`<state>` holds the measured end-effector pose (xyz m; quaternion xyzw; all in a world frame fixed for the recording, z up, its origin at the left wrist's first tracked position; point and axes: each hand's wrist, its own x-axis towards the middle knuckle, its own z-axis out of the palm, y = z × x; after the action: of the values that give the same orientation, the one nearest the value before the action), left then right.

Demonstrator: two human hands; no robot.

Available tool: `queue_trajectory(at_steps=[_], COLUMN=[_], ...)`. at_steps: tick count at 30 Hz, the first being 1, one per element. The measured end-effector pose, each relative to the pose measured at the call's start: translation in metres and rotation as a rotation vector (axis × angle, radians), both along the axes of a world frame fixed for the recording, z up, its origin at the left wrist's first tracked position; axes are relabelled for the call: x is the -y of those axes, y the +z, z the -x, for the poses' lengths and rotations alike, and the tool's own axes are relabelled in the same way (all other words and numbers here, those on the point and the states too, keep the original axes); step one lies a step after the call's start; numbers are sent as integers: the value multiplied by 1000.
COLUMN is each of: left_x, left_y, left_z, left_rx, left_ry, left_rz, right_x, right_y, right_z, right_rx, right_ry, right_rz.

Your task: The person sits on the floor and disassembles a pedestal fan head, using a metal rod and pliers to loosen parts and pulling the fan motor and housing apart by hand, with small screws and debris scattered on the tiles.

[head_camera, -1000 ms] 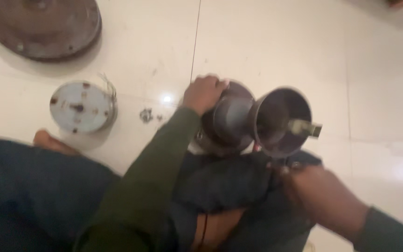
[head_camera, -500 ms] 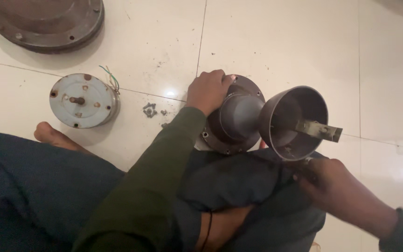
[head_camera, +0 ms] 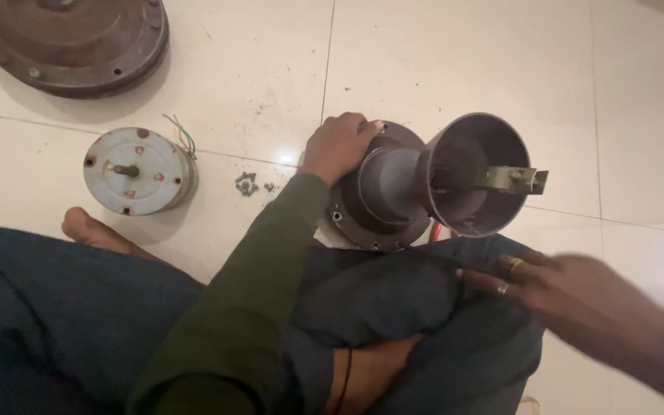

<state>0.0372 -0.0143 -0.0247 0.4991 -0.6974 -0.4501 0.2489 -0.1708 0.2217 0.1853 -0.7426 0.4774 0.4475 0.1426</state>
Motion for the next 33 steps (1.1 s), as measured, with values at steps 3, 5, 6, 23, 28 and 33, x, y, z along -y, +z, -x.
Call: queue_trajectory(at_steps=[3, 5, 6, 23, 28, 33], left_x=[2, 11, 15, -136, -139, -142], left_y=[-4, -4, -2, 29, 28, 32], left_z=[-1, -3, -4, 14, 12, 7], left_rx=[-70, -99, -115, 104, 237, 268], left_ry=[42, 106, 139, -113, -146, -144], left_rz=[-47, 70, 127, 836, 772, 804], right_x=[-55, -106, -133, 31, 104, 107], right_y=[-25, -69, -102, -92, -146, -180], right_z=[8, 13, 15, -34, -10, -13], right_rx=[-140, 675, 581, 2137, 1748, 1496], right_ry=[-790, -1102, -1238, -1754, -1688, -1756], right_rz=[39, 454, 547, 1039, 1088, 902])
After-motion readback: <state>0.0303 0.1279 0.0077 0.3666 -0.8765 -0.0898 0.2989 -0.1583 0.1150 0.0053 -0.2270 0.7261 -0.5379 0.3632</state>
